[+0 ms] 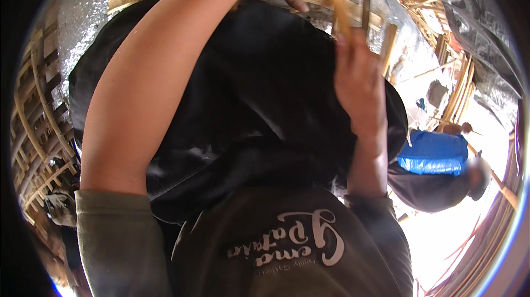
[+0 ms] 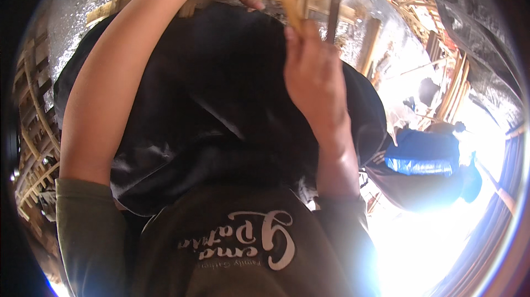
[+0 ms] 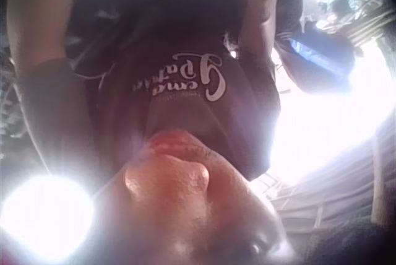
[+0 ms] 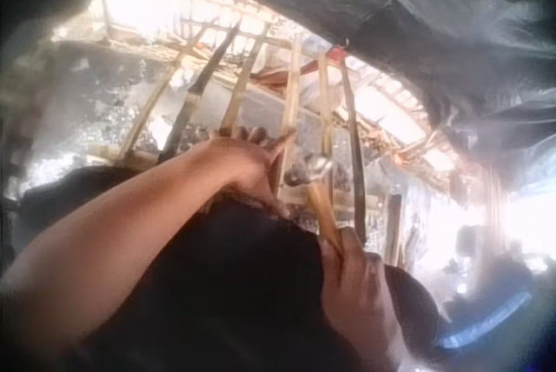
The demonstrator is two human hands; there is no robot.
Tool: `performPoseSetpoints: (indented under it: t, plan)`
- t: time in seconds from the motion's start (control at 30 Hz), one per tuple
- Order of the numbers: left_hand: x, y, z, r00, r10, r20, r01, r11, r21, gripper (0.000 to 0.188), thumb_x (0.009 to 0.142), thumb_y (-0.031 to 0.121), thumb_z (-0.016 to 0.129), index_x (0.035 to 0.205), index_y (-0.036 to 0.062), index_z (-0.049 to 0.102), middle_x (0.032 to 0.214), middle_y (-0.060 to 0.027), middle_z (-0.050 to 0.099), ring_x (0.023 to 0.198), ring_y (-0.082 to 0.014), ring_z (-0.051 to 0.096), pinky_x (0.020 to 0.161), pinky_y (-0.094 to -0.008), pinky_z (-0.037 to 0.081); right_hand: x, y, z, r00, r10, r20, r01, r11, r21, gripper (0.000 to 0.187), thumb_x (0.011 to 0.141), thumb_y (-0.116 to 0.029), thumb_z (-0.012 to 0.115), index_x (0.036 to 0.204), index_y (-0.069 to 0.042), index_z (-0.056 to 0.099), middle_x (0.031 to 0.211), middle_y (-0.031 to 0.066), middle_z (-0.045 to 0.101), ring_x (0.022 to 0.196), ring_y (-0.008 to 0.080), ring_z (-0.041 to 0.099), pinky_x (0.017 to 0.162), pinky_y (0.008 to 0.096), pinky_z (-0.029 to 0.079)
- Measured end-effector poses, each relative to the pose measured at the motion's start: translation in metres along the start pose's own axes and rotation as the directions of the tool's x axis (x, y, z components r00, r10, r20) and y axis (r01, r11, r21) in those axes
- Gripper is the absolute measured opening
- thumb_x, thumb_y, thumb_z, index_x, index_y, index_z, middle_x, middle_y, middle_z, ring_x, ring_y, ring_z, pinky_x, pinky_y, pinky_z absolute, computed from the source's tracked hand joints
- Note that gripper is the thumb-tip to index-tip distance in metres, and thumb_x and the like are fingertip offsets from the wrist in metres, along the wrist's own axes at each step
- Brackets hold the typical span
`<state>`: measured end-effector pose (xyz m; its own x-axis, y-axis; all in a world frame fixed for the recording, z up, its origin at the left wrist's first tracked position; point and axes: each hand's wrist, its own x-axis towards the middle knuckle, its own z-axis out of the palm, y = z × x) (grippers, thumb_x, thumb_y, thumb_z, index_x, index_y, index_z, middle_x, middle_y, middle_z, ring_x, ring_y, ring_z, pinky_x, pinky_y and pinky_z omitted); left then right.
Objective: The person uses a hammer to drive nails into wooden slats on a roof structure. They repeatedly position nails and strike them to secure the slats to the frame.
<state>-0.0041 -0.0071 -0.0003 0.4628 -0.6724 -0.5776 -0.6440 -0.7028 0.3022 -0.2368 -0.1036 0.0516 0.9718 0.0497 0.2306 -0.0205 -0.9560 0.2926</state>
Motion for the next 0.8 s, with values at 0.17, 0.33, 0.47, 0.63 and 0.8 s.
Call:
performPoseSetpoints:
  t: [0.17, 0.33, 0.47, 0.63, 0.8]
  plan:
    - [0.0, -0.003, 0.005, 0.997, 0.068, -0.02, -0.069, 0.997, -0.04, 0.154, 0.059, 0.078, 0.081, 0.16, 0.0253, -0.022, 0.169, -0.0206, 0.003, 0.155, -0.0438, 0.013, 0.121, -0.0657, 0.013, 0.027, -0.005, -0.026, 0.815, 0.525, 0.245, -0.531, 0.509, 0.677, 0.017, 0.105, -0.014, 0.056, 0.099, 0.002, 0.053, 0.059, 0.0168, 0.058, 0.051, 0.0355, 0.062, 0.047, 0.0382, 0.044]
    - [-0.013, 0.003, -0.007, 0.998, -0.047, 0.039, 0.047, 0.999, -0.005, 0.153, 0.059, 0.079, 0.081, 0.16, 0.0277, -0.022, 0.169, -0.0203, 0.002, 0.155, -0.0435, 0.012, 0.121, -0.0669, 0.013, 0.014, -0.014, 0.013, 0.94, 0.216, 0.263, -0.309, 0.866, 0.393, 0.021, 0.103, -0.017, 0.06, 0.105, 0.003, 0.057, 0.058, 0.0168, 0.058, 0.049, 0.034, 0.062, 0.049, 0.0427, 0.05]
    - [-0.005, 0.0, 0.004, 1.0, 0.01, 0.017, -0.01, 1.0, -0.008, 0.154, 0.057, 0.081, 0.08, 0.16, 0.0278, -0.02, 0.17, -0.0196, 0.002, 0.155, -0.0436, 0.012, 0.121, -0.0675, 0.012, 0.034, -0.004, -0.034, 0.8, 0.455, 0.391, -0.599, 0.628, 0.497, 0.021, 0.102, -0.018, 0.063, 0.109, 0.002, 0.062, 0.071, 0.0121, 0.063, 0.057, 0.0231, 0.058, 0.052, 0.0363, 0.049]
    - [-0.007, -0.002, 0.001, 0.999, -0.031, -0.018, 0.031, 1.0, -0.002, 0.155, 0.054, 0.08, 0.082, 0.161, 0.028, -0.018, 0.17, -0.0201, 0.002, 0.154, -0.0434, 0.014, 0.119, -0.0687, 0.015, 0.02, -0.01, -0.005, 0.846, 0.23, 0.482, -0.435, 0.819, 0.374, 0.021, 0.102, -0.019, 0.058, 0.104, 0.001, 0.057, 0.068, 0.0273, 0.064, 0.067, 0.0483, 0.065, 0.057, 0.0528, 0.052]
    - [-0.012, -0.008, -0.007, 0.994, 0.107, -0.02, -0.108, 0.991, -0.081, 0.148, 0.064, 0.075, 0.081, 0.161, 0.0252, -0.019, 0.17, -0.0203, 0.001, 0.155, -0.043, 0.013, 0.122, -0.0635, 0.012, 0.036, -0.009, -0.023, 0.892, 0.339, 0.298, -0.451, 0.68, 0.578, 0.018, 0.103, -0.019, 0.057, 0.1, -0.001, 0.057, 0.065, 0.0246, 0.061, 0.066, 0.0492, 0.064, 0.057, 0.0512, 0.051]
